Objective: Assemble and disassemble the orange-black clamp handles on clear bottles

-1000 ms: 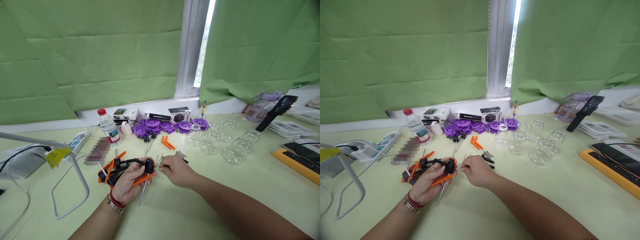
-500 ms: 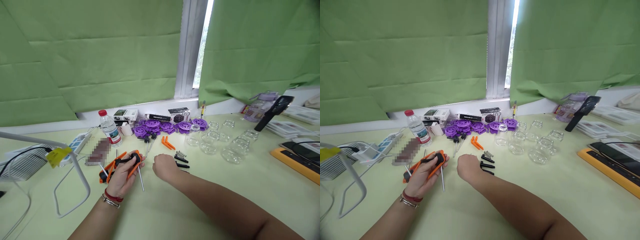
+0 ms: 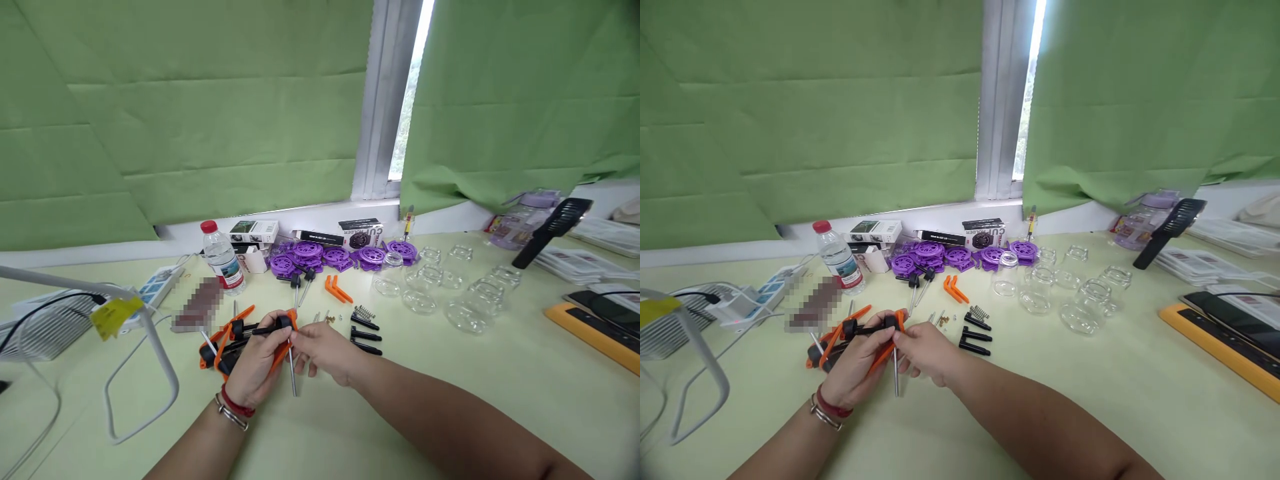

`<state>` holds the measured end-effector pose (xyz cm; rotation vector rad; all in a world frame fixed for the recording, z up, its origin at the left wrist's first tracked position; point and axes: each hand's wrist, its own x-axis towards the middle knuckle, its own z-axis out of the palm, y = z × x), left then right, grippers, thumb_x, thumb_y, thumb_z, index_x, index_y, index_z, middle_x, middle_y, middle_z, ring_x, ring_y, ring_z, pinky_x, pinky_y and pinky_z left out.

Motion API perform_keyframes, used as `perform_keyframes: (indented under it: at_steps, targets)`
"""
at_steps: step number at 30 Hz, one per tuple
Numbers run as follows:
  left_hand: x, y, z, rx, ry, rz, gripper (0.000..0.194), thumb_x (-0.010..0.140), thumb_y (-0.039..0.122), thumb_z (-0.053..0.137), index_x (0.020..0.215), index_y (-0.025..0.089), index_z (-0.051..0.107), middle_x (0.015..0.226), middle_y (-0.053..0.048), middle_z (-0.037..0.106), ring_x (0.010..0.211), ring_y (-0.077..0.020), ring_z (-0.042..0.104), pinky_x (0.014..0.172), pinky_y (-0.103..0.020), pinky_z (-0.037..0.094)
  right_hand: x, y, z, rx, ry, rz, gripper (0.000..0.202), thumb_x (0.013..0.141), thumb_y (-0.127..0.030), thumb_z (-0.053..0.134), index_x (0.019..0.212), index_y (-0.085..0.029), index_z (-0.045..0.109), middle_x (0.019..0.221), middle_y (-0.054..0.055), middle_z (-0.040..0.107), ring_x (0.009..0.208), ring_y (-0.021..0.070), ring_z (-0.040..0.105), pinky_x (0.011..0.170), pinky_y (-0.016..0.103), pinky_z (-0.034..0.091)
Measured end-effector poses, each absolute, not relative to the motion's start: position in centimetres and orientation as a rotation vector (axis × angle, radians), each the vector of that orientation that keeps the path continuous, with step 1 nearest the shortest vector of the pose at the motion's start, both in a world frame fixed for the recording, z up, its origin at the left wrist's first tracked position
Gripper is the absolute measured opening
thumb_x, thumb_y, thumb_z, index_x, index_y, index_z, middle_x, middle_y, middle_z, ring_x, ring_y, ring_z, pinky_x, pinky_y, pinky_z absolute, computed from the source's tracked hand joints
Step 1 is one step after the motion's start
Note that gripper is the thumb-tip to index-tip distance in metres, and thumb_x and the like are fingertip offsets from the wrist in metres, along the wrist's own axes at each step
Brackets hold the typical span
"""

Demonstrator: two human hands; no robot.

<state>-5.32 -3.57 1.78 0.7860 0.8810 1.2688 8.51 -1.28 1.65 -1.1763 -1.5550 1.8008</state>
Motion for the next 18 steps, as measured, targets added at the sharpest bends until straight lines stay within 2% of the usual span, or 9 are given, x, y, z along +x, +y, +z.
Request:
perform_keyframes:
  at_steps: [4, 7, 10, 14, 18]
  targets:
    - [-5.7, -3.3, 1.8, 0.783, 0.897, 1.334, 0.02, 0.074, 0.022, 0.064, 0.093, 0.02, 0.058, 0.108, -0.003, 0.061, 0.099, -0.0185, 0.057, 0.083, -0.03, 0.045, 8.4, -1.2, 1.2, -1.154, -1.289, 1.776, 0.017, 0.072, -0.031, 0.061, 0.071, -0.014, 0.058, 0.072, 0.003, 0.061, 0.064, 0.0107, 0.053, 0.054, 0.022, 0.036]
    - [-5.9, -3.1, 1.9, 0.766, 0.9, 1.428, 0.02, 0.074, 0.024, 0.063, 0.093, 0.02, 0.059, 0.114, -0.004, 0.06, 0.107, -0.0192, 0.054, 0.09, -0.03, 0.041, 8.5, -0.7, 1.1, -1.108, -1.207, 1.821, 0.023, 0.069, -0.035, 0.064, 0.071, -0.013, 0.058, 0.078, 0.005, 0.064, 0.067, 0.0113, 0.054, 0.057, 0.024, 0.037]
    - [-5.4, -3.5, 2.1, 0.776, 0.869, 1.384, 0.022, 0.074, 0.024, 0.064, 0.095, 0.021, 0.059, 0.118, -0.005, 0.058, 0.107, -0.0219, 0.054, 0.089, -0.035, 0.043, 8.2, -0.6, 1.0, -0.98, -1.209, 1.933, 0.029, 0.065, -0.041, 0.069, 0.074, -0.014, 0.06, 0.068, 0.0, 0.059, 0.057, 0.0085, 0.048, 0.052, 0.023, 0.033]
    - [-5.1, -3.9, 2.4, 0.812, 0.832, 1.351, 0.023, 0.075, 0.024, 0.064, 0.096, 0.022, 0.055, 0.123, -0.004, 0.055, 0.109, -0.0223, 0.054, 0.089, -0.037, 0.045, 7.7, -1.1, 0.7, -0.9, -1.16, 1.97, 0.026, 0.059, -0.033, 0.074, 0.069, -0.014, 0.059, 0.057, -0.005, 0.052, 0.049, 0.0051, 0.039, 0.049, 0.021, 0.029]
    - [-6.7, -3.1, 2.8, 0.758, 0.809, 1.534, 0.02, 0.077, 0.028, 0.063, 0.093, 0.024, 0.053, 0.125, -0.002, 0.055, 0.112, -0.0209, 0.054, 0.092, -0.036, 0.044, 8.6, -1.8, 1.0, -0.968, -1.208, 2.023, 0.029, 0.057, -0.034, 0.075, 0.064, -0.013, 0.056, 0.055, -0.003, 0.055, 0.049, 0.0062, 0.044, 0.049, 0.021, 0.031]
